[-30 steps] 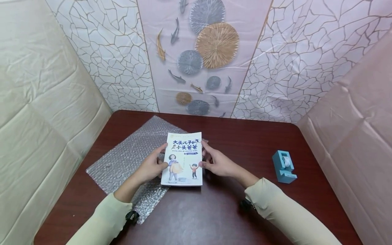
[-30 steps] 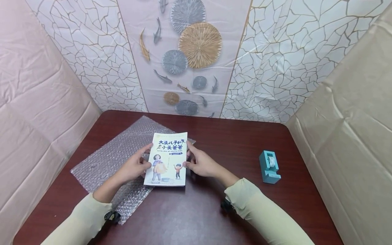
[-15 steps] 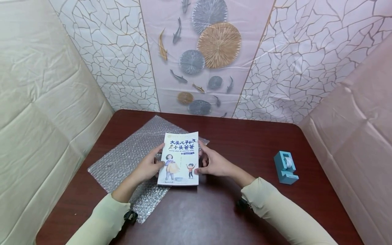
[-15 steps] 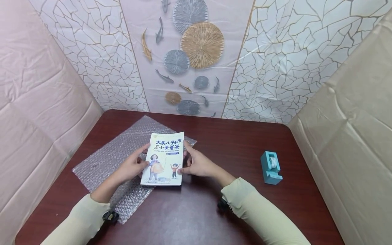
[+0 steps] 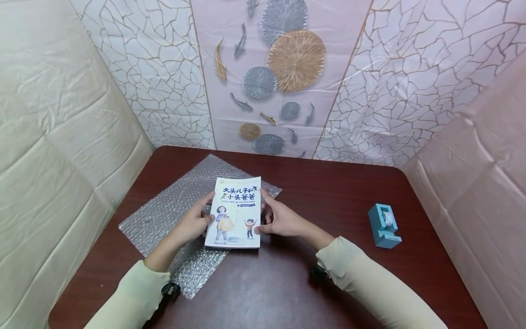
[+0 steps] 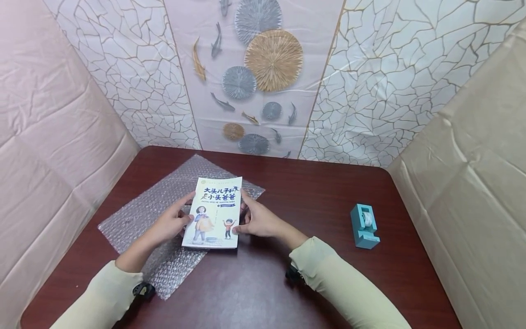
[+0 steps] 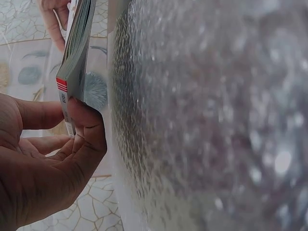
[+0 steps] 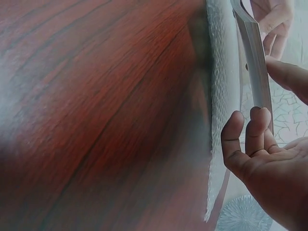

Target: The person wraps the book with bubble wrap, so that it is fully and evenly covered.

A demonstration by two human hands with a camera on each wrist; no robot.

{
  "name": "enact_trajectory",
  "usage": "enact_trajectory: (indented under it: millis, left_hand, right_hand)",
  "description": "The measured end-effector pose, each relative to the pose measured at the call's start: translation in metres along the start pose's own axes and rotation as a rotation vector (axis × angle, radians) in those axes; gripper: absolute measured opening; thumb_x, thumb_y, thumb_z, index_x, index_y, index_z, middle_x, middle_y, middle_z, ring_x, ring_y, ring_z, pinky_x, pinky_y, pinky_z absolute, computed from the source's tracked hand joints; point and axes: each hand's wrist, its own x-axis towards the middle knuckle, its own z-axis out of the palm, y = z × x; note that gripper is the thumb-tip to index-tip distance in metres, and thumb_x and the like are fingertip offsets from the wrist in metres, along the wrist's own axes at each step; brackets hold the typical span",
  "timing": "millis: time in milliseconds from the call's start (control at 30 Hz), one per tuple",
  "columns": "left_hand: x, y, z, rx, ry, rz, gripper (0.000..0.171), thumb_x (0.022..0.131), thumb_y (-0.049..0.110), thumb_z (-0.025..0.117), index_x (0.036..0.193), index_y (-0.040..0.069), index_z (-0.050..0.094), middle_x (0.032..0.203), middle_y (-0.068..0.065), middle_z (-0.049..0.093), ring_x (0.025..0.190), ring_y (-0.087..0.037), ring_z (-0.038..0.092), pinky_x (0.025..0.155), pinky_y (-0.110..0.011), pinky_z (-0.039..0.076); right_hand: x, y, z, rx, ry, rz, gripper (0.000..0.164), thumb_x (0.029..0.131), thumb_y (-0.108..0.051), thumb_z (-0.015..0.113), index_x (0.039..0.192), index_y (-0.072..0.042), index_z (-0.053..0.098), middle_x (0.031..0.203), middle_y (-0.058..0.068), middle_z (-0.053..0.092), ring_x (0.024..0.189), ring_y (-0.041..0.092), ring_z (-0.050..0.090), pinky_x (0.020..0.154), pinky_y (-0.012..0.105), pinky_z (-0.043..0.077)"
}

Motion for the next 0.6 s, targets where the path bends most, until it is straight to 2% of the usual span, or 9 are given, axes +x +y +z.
enact_trajectory:
  millis: [200,433,600]
  left_hand:
    - [-0.001,-0.002,-0.007,0.032,0.017,-0.009,0.077,0.104,-0.001,0.054,0.175,0.006,0.027,0.169,-0.028,0.041,0.088,-0.022,0.058,0.06,-0.035,0.06]
    - [-0.003,-0.006,-0.015,0.059,0.035,-0.035,0.076,0.104,0.001,0.052,0.175,0.003,0.025,0.17,-0.028,0.04,0.093,-0.025,0.062,0.063,-0.035,0.059]
    - [-0.003,-0.005,-0.021,0.085,0.056,-0.04,0.075,0.104,0.002,0.052,0.175,0.003,0.026,0.17,-0.029,0.041,0.098,-0.029,0.066,0.065,-0.036,0.061]
  right_hand:
    - [0.005,-0.003,0.004,-0.01,-0.013,-0.023,0.124,0.09,-0.014,0.092,0.176,0.0,0.004,0.127,0.015,0.058,0.076,0.01,0.057,0.065,0.022,0.049]
    - [0.013,-0.006,0.01,-0.041,-0.029,-0.035,0.109,0.1,-0.015,0.083,0.177,-0.003,0.007,0.134,0.015,0.06,0.078,0.008,0.061,0.069,0.023,0.053]
    - [0.019,-0.01,0.015,-0.044,-0.017,-0.035,0.104,0.102,-0.015,0.081,0.176,-0.001,0.01,0.136,0.018,0.063,0.079,0.009,0.062,0.071,0.023,0.054]
